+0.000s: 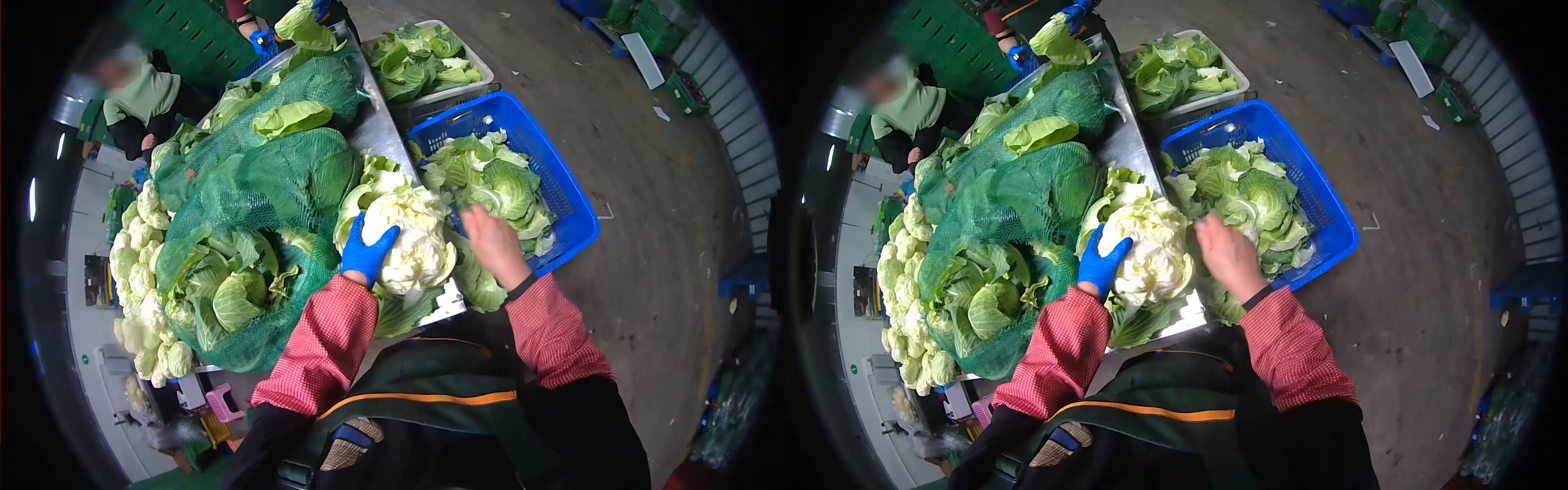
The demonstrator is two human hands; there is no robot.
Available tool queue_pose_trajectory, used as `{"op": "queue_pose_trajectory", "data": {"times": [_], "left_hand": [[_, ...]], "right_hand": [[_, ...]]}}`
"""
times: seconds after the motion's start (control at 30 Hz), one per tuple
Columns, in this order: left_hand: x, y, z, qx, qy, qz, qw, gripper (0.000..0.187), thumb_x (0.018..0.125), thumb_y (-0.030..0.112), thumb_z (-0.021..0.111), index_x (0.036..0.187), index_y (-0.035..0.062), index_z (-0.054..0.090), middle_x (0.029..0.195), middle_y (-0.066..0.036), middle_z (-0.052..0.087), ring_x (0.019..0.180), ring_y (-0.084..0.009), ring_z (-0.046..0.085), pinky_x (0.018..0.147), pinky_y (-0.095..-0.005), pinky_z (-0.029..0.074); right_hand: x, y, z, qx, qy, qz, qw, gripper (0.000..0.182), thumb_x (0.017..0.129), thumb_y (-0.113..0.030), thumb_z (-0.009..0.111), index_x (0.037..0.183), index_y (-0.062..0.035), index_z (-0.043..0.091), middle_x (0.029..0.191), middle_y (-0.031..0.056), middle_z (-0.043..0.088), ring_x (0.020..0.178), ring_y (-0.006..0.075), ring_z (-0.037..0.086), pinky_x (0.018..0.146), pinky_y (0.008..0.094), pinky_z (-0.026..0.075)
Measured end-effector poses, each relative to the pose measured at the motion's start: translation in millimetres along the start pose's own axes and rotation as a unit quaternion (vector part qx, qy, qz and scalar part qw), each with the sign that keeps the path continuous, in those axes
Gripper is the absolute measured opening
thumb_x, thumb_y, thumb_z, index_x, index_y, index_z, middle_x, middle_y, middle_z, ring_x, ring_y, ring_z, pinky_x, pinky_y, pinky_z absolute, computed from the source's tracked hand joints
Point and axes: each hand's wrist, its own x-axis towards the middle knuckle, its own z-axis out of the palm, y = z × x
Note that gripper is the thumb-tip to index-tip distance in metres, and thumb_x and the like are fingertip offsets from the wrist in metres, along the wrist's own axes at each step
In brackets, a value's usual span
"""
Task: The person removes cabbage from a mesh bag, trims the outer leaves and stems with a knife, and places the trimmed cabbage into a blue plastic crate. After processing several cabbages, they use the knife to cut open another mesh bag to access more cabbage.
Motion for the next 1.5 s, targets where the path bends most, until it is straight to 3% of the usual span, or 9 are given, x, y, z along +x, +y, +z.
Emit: {"op": "queue_pose_trajectory", "data": {"times": [0.17, 0.3, 0.47, 0.63, 0.9, 1.03, 1.23, 1.4, 1.5], "left_hand": [[-13.1, -12.5, -4.5, -0.03, -0.02, 0.054, 0.998, 0.095, 0.071, 0.031, 0.085, 0.144, -0.0021, 0.034, 0.135, -0.021, 0.052, 0.121, -0.0257, 0.054, 0.102, -0.0345, 0.044], [-37.3, -11.8, -17.4, 0.014, -0.033, 0.16, 0.986, 0.096, 0.071, 0.023, 0.083, 0.148, 0.0, 0.03, 0.144, -0.02, 0.044, 0.133, -0.0259, 0.044, 0.11, -0.0369, 0.034], [-62.1, -43.2, -32.9, 0.011, -0.036, 0.234, 0.971, 0.098, 0.071, 0.022, 0.082, 0.15, 0.0031, 0.026, 0.148, -0.019, 0.038, 0.135, -0.0288, 0.04, 0.112, -0.0385, 0.032], [-41.8, -7.6, -31.3, -0.138, -0.041, -0.057, 0.988, 0.086, 0.074, 0.024, 0.083, 0.142, 0.0086, 0.034, 0.128, -0.022, 0.053, 0.113, -0.0278, 0.057, 0.096, -0.0398, 0.048], [-34.0, -20.1, -43.7, -0.178, -0.098, 0.016, 0.979, 0.08, 0.079, 0.025, 0.076, 0.145, 0.003, 0.036, 0.135, -0.017, 0.051, 0.125, -0.0252, 0.049, 0.107, -0.0365, 0.036], [-28.9, 8.1, -55.5, -0.207, -0.188, 0.025, 0.96, 0.078, 0.079, 0.025, 0.074, 0.145, 0.0021, 0.038, 0.138, -0.013, 0.051, 0.127, -0.023, 0.048, 0.109, -0.0362, 0.034], [-19.2, 65.4, -49.6, -0.16, -0.267, 0.095, 0.946, 0.09, 0.072, 0.031, 0.075, 0.147, 0.0006, 0.034, 0.142, -0.013, 0.047, 0.131, -0.0242, 0.045, 0.11, -0.0363, 0.033], [-10.1, 64.1, -40.2, -0.202, -0.313, 0.126, 0.919, 0.083, 0.079, 0.035, 0.067, 0.148, 0.003, 0.034, 0.147, -0.014, 0.042, 0.135, -0.0253, 0.041, 0.113, -0.0392, 0.029], [-16.4, 63.0, -21.6, -0.429, -0.271, 0.038, 0.861, 0.088, 0.075, 0.033, 0.069, 0.149, 0.0052, 0.031, 0.144, -0.015, 0.045, 0.133, -0.0299, 0.044, 0.113, -0.0425, 0.032]], "right_hand": [[6.1, -25.9, 19.0, -0.055, 0.096, -0.083, 0.99, 0.049, 0.086, -0.038, 0.063, 0.124, -0.009, 0.05, 0.091, 0.0231, 0.063, 0.072, 0.039, 0.066, 0.06, 0.0463, 0.053], [49.2, -29.2, 34.2, -0.084, 0.034, -0.153, 0.984, 0.043, 0.082, -0.028, 0.067, 0.118, -0.0094, 0.053, 0.089, 0.0153, 0.064, 0.074, 0.0361, 0.066, 0.063, 0.0413, 0.053], [72.6, 2.6, 52.5, -0.012, 0.028, -0.055, 0.998, 0.03, 0.083, -0.027, 0.068, 0.097, -0.0019, 0.057, 0.085, 0.0193, 0.068, 0.079, 0.039, 0.065, 0.069, 0.048, 0.051], [61.4, -12.2, 50.4, 0.013, 0.02, -0.115, 0.993, 0.032, 0.082, -0.027, 0.068, 0.102, -0.0036, 0.058, 0.085, 0.0189, 0.067, 0.079, 0.0403, 0.064, 0.069, 0.047, 0.05], [55.1, 22.9, 15.0, -0.081, 0.009, -0.008, 0.997, 0.04, 0.082, -0.034, 0.068, 0.105, -0.0031, 0.058, 0.094, 0.0214, 0.066, 0.088, 0.0395, 0.064, 0.073, 0.0468, 0.051], [40.2, -15.1, -27.5, 0.052, 0.114, -0.199, 0.972, 0.065, 0.081, -0.043, 0.07, 0.131, -0.0073, 0.049, 0.107, 0.02, 0.064, 0.091, 0.0387, 0.065, 0.077, 0.0421, 0.052], [32.2, -58.6, -72.1, 0.168, -0.148, -0.231, 0.947, 0.046, 0.081, -0.037, 0.073, 0.115, -0.0081, 0.064, 0.091, 0.0163, 0.068, 0.079, 0.0287, 0.066, 0.072, 0.0351, 0.051], [52.2, -24.9, -59.9, 0.333, -0.082, -0.126, 0.931, 0.024, 0.085, -0.021, 0.067, 0.091, 0.0014, 0.062, 0.076, 0.0089, 0.068, 0.066, 0.0142, 0.065, 0.063, 0.0281, 0.05], [65.6, 7.0, -53.7, 0.265, -0.036, -0.033, 0.963, 0.022, 0.087, -0.02, 0.064, 0.086, 0.0019, 0.06, 0.078, 0.01, 0.069, 0.064, 0.0142, 0.066, 0.063, 0.0293, 0.051]]}}
